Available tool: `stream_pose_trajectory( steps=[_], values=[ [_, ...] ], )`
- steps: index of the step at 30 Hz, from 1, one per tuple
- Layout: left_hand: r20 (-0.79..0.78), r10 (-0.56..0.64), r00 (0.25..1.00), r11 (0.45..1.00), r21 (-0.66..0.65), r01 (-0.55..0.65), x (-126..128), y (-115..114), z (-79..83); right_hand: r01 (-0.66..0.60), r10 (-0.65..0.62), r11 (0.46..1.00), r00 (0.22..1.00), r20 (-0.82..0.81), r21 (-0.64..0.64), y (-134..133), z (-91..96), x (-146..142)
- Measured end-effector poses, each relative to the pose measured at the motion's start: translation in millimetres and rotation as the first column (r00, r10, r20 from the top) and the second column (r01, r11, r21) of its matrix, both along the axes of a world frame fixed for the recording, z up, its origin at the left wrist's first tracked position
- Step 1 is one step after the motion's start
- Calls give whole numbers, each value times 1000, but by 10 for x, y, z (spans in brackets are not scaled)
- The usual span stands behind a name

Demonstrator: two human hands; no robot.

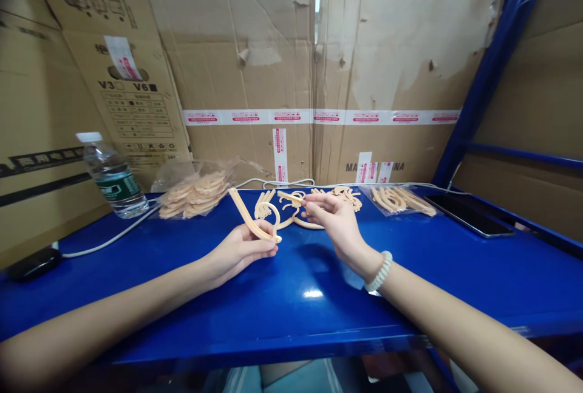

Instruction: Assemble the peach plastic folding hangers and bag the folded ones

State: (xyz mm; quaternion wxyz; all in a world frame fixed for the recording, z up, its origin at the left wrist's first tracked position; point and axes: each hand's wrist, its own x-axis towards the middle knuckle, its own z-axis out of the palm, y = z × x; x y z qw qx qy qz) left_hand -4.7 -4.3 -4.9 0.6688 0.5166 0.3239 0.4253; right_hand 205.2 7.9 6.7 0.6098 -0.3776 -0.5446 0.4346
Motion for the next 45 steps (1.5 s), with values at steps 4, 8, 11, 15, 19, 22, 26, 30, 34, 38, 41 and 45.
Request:
stream_pose_trajectory(
  steps=[4, 8, 11, 15, 19, 22, 26, 30, 34, 38, 41, 45],
  values=[
    [-22, 1, 1000, 1000, 21, -1, 3, 3, -10, -157, 142, 976, 984, -108, -153, -17, -67, -36],
    [-50, 1, 999, 999, 54, 2, 4, 7, -17, -401, 342, 868, 911, -232, -295, 4, -115, -45],
    [-72, -4, 997, 996, 86, 10, 5, 6, -18, -422, 373, 862, 904, -209, -282, 22, -126, -35],
    [-102, -8, 995, 992, 127, 21, 6, 9, -30, -450, 420, 849, 893, -160, -277, 16, -104, -21],
    [-122, -11, 992, 987, 156, 30, 4, 15, -52, -497, 500, 827, 864, -60, -264, -11, -63, -22],
    [-133, -14, 991, 984, 175, 37, -2, 16, -72, -535, 548, 813, 837, -9, -229, -26, -42, -30],
    [-141, -5, 990, 982, 187, 32, -8, 13, -97, -573, 592, 786, 806, 13, -233, -35, -28, -38],
    [-142, 18, 990, 983, 183, 9, -4, 6, -99, -573, 593, 782, 805, 9, -245, -38, -15, -32],
    [-136, 13, 991, 984, 180, 12, 3, -2, -75, -576, 597, 769, 802, -14, -278, -32, -12, -16],
    [-121, 3, 993, 986, 167, 18, 7, -12, -54, -615, 623, 736, 779, -74, -282, -12, -22, -7],
    [-97, 3, 995, 989, 147, 11, 14, -22, -53, -633, 634, 723, 767, -99, -275, 2, -32, -6],
    [-51, -6, 999, 993, 114, 12, 30, -33, -51, -645, 641, 715, 759, -116, -268, 15, -47, -2]
  ],
)
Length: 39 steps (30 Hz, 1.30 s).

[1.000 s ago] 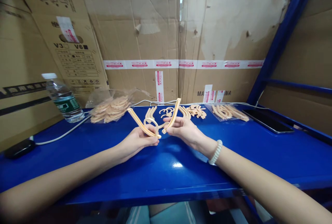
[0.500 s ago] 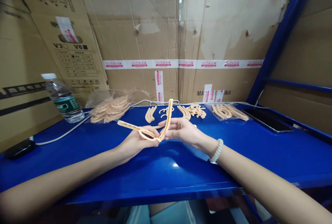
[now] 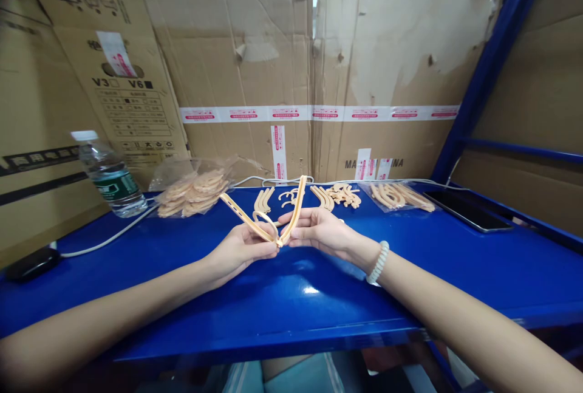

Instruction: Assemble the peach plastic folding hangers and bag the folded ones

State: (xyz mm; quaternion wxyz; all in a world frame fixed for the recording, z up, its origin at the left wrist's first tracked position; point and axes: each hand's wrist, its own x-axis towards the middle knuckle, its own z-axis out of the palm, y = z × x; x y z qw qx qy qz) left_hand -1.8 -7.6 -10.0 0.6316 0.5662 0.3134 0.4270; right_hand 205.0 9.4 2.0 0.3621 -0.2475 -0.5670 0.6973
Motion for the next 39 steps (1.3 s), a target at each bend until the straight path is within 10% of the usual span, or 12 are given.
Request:
stream_pose_trajectory(
  steps=[39],
  values=[
    [95, 131, 987, 987, -105, -121, -37, 65, -26, 232, -249, 945, 968, 44, 232, -99, 4, -80]
  ],
)
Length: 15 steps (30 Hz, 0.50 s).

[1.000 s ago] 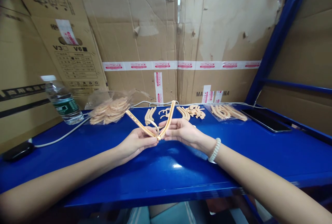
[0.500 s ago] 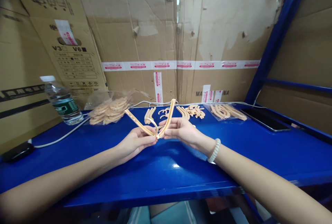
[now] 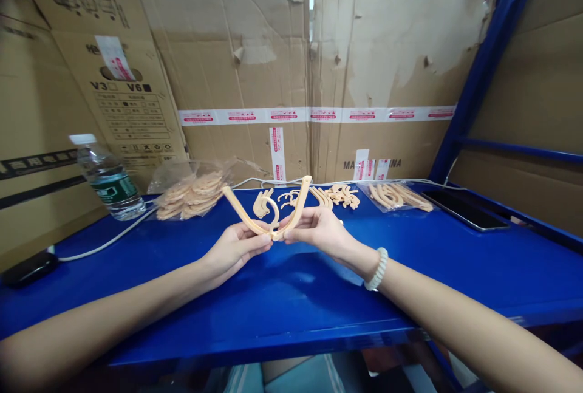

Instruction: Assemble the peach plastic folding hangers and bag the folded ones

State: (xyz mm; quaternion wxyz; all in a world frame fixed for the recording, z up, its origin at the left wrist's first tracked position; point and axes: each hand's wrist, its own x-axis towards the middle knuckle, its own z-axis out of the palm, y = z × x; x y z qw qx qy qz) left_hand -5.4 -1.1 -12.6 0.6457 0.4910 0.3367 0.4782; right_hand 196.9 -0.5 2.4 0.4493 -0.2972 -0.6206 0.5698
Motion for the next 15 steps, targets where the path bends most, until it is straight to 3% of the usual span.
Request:
stream_pose_trajectory(
  steps=[9, 15],
  values=[
    [-47, 68, 997, 995, 77, -64, -6, 15, 13, 170, -169, 986, 985, 42, 1, -43, -32, -106],
    [-73, 79, 994, 996, 34, -77, -93, 108, 58, 135, -147, 988, 975, 168, 79, 116, 40, 121]
  ],
)
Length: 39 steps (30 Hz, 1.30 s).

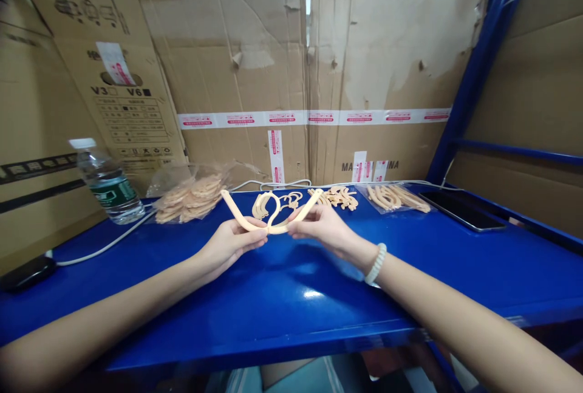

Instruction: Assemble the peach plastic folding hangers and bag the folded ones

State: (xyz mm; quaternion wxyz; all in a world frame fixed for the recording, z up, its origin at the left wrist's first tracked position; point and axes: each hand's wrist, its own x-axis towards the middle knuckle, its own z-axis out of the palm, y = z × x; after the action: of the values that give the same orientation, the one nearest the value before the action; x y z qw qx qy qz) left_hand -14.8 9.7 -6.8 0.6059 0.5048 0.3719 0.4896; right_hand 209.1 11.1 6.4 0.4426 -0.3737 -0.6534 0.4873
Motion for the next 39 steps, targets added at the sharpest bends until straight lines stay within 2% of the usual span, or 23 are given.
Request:
stream_pose_trajectory(
  steps=[5, 9, 14, 16, 19, 22, 25, 31, 39],
  values=[
    [8, 74, 997, 997, 18, -74, -147, 184, 85, -27, -22, 984, 963, 267, 179, 222, 239, 496],
    [-32, 179, 983, 980, 94, -176, -259, 316, 70, -91, -88, 949, 843, 530, 302, 294, 318, 719],
    [-188, 343, 920, 917, 281, -285, -339, 398, 26, -237, -98, 908, 681, 726, 345, 315, 287, 754],
    [-286, 361, 888, 888, 395, -234, -321, 366, 33, -281, -102, 891, 640, 761, 356, 311, 278, 741],
    [-460, 314, 830, 850, 526, -30, -258, 260, 46, -307, -120, 879, 598, 792, 365, 293, 260, 705],
    [-614, 264, 744, 806, 564, 180, -207, 166, 28, -316, -112, 887, 559, 822, 336, 280, 224, 653],
    [-706, 260, 659, 761, 570, 310, -199, 141, -6, -301, -113, 902, 527, 843, 309, 275, 191, 603],
    [-777, 300, 553, 701, 573, 425, -215, 153, -2, -298, -75, 920, 505, 860, 256, 242, 200, 598],
    [-798, 331, 504, 686, 570, 451, -255, 196, 16, -302, -37, 929, 500, 865, 215, 281, 207, 687]
  ],
)
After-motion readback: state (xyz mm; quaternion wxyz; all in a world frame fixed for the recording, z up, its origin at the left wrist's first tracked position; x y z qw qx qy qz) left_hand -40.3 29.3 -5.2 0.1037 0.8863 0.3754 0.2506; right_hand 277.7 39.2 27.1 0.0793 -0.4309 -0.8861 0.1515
